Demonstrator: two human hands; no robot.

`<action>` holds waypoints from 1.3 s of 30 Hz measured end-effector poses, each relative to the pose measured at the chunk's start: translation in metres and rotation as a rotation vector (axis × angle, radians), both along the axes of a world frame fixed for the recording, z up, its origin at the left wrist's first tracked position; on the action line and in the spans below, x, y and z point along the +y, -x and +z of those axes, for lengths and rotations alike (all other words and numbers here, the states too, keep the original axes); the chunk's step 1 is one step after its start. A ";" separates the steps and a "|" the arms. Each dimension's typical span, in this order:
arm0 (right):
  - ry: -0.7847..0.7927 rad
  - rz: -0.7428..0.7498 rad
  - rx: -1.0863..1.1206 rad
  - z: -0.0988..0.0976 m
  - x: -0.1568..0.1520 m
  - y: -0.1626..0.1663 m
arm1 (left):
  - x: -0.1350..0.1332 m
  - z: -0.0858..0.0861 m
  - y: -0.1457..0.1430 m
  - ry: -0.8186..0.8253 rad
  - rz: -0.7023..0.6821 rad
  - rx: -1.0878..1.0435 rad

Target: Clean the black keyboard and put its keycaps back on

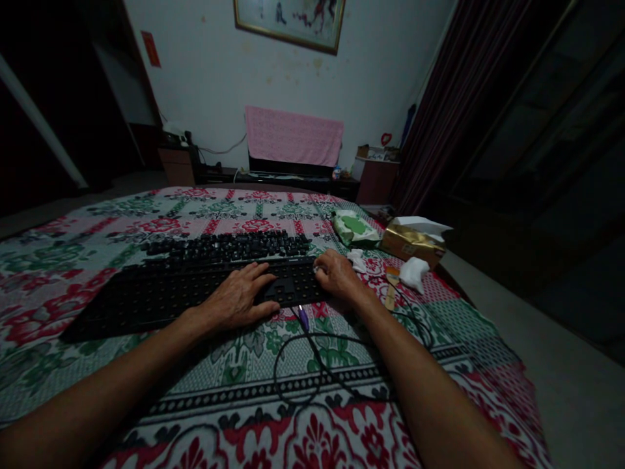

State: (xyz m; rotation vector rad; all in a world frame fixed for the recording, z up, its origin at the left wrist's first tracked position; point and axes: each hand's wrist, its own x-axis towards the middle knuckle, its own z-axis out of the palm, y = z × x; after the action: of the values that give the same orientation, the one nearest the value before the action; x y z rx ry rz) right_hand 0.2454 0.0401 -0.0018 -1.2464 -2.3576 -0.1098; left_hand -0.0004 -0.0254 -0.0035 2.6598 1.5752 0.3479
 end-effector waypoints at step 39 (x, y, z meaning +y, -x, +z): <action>-0.017 0.173 0.042 -0.009 -0.002 0.034 | 0.000 -0.002 0.000 -0.047 -0.014 0.010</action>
State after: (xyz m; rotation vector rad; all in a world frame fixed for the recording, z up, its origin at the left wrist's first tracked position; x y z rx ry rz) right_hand 0.2115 0.0384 -0.0103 -1.0218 -2.4107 -0.0466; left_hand -0.0003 -0.0253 -0.0051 2.7103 1.5696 0.3771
